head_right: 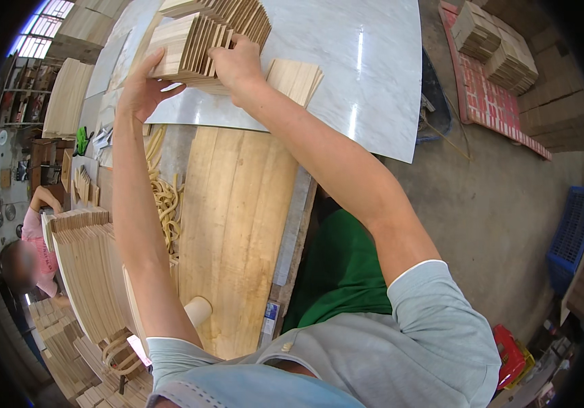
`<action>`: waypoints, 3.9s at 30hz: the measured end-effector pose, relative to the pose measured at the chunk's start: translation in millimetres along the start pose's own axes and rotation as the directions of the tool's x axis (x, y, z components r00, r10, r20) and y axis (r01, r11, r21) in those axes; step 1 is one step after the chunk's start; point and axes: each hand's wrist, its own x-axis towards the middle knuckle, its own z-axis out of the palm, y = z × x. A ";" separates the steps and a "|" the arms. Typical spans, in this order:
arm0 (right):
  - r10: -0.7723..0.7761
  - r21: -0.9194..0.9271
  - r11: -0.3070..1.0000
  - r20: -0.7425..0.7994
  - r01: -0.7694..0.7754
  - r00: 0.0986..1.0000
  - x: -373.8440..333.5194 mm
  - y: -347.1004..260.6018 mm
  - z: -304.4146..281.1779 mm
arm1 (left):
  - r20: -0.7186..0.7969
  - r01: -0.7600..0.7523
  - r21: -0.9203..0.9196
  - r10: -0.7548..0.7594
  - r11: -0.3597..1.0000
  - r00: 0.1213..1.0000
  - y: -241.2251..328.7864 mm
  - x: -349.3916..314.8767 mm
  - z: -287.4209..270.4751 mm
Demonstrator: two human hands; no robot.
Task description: Gluing thin wooden boards and stacking them in a furniture factory setting.
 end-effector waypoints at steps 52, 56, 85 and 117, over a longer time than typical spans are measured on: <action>0.508 -0.225 0.801 0.746 -0.555 0.430 -268.7 43.4 -80.7 | -0.674 -0.342 -0.364 0.008 0.866 0.738 -170.0 -408.4 130.6; 0.617 -0.478 0.780 0.697 -0.405 0.366 -240.4 45.3 -34.4 | -0.699 -0.416 -0.429 -0.003 0.802 0.715 -181.2 -379.8 115.5; 0.693 -0.768 0.638 0.606 0.061 0.390 -222.8 80.3 99.7 | -0.857 -0.312 -0.165 0.021 0.935 0.515 -230.3 -335.4 22.5; 0.677 -0.778 0.628 0.529 -0.027 0.511 -236.7 63.7 71.9 | -0.875 -0.127 -0.043 0.025 0.991 0.484 -215.6 -352.2 53.5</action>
